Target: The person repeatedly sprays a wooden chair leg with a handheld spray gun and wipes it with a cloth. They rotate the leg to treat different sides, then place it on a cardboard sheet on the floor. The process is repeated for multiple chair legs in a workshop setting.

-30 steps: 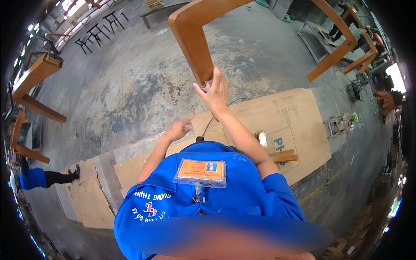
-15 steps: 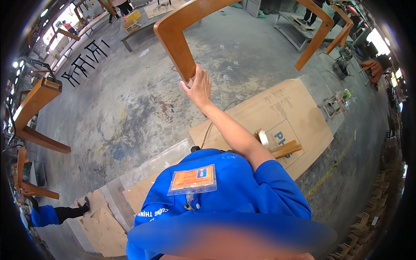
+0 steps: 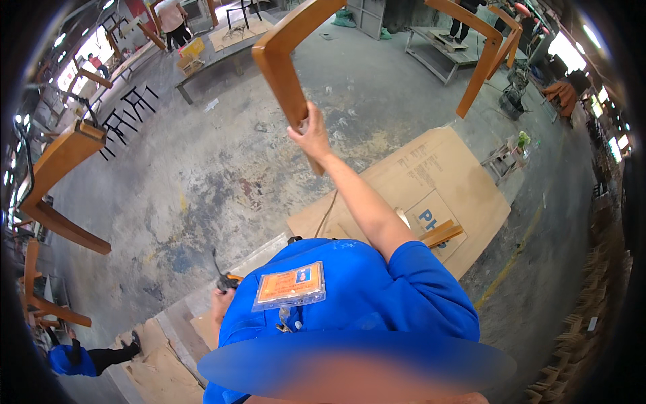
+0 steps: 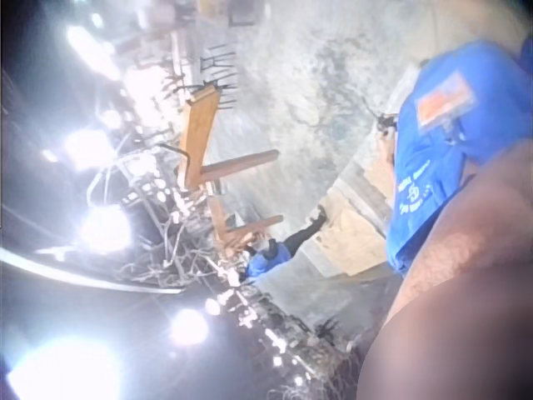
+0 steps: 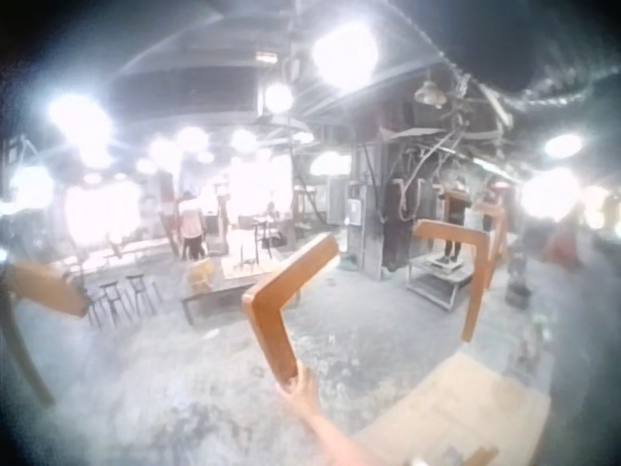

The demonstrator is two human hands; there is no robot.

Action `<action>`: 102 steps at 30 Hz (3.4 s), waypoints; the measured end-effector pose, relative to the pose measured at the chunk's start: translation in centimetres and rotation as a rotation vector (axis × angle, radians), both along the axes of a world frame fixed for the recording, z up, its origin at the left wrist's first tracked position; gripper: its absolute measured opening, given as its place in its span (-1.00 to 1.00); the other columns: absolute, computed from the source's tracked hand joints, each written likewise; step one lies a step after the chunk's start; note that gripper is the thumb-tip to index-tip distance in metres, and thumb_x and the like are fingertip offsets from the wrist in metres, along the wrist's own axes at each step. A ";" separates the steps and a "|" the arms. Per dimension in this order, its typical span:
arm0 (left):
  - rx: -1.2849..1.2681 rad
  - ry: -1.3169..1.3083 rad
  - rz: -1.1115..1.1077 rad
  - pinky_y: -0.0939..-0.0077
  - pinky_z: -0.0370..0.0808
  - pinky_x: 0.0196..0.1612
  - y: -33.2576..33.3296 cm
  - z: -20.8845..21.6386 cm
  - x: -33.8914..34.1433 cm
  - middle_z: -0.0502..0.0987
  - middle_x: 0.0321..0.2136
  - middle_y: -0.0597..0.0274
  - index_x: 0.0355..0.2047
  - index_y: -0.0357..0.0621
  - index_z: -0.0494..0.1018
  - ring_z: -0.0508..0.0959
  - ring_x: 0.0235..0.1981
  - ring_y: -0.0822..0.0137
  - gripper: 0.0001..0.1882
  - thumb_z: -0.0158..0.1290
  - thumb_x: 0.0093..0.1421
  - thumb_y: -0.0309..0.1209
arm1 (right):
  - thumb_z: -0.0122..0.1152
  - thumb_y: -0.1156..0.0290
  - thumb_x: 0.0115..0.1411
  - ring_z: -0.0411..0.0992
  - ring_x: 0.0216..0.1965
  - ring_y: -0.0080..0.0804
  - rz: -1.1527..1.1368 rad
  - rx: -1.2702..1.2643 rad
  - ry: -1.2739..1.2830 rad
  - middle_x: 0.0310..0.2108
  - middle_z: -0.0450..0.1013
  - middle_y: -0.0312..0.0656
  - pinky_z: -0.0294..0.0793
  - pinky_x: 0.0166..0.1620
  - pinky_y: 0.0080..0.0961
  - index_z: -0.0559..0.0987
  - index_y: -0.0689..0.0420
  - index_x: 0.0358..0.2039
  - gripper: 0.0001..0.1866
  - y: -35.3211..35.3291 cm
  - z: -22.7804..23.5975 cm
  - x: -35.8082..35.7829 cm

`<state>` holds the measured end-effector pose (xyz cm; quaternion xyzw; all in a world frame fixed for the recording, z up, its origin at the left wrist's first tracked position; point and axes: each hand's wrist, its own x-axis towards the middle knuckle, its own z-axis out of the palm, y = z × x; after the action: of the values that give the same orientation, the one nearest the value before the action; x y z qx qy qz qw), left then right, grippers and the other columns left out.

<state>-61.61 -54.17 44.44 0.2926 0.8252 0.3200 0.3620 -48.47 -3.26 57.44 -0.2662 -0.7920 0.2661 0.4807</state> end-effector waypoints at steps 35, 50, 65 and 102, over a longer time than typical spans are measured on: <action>0.407 -0.084 -0.441 0.54 0.34 -0.70 30.8 21.7 3.4 0.36 -0.80 0.34 -0.24 -0.19 0.44 0.40 -0.79 0.49 -0.48 0.00 0.20 0.09 | 0.13 0.67 -0.21 0.42 -0.13 -0.22 0.622 -0.989 0.283 -0.25 0.40 -0.10 0.46 0.01 -0.15 0.31 0.16 0.04 -0.33 -1.6 4.7 20.0; 0.397 -0.162 -0.583 0.43 0.38 -0.57 24.0 15.5 7.5 0.42 -0.73 0.28 -0.22 -0.17 0.43 0.45 -0.70 0.44 -0.54 0.03 0.21 0.02 | 0.17 0.58 -0.05 0.30 0.02 -0.21 0.695 -1.019 0.279 -0.07 0.31 -0.09 0.23 0.18 0.17 0.20 0.05 0.20 -0.26 0.8 1.2 18.4; 0.425 -0.142 -0.007 0.41 0.43 -0.59 18.7 15.2 13.0 0.44 -0.75 0.22 -0.11 -0.19 0.44 0.50 -0.71 0.33 -0.35 -0.03 0.16 0.19 | 0.32 0.30 0.12 0.21 0.13 -0.33 0.804 -0.596 0.054 0.09 0.24 -0.17 0.24 0.16 -0.35 0.16 0.08 0.22 -0.27 -0.6 1.3 11.7; 0.755 -0.485 -0.297 0.45 0.36 0.03 25.5 6.0 26.9 0.54 -0.21 0.21 -0.02 -0.27 0.41 0.47 -0.10 0.40 -0.51 0.08 0.23 -0.11 | 0.13 0.44 0.20 0.31 -0.30 -0.51 0.490 -0.016 0.287 -0.22 0.35 -0.22 0.34 -0.30 -0.60 0.45 0.22 -0.06 -0.70 3.3 4.8 16.4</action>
<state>-34.72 -28.66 50.39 0.4356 0.4921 0.6013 0.4545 -32.07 0.01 62.24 -0.0300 -0.7543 0.4156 0.5073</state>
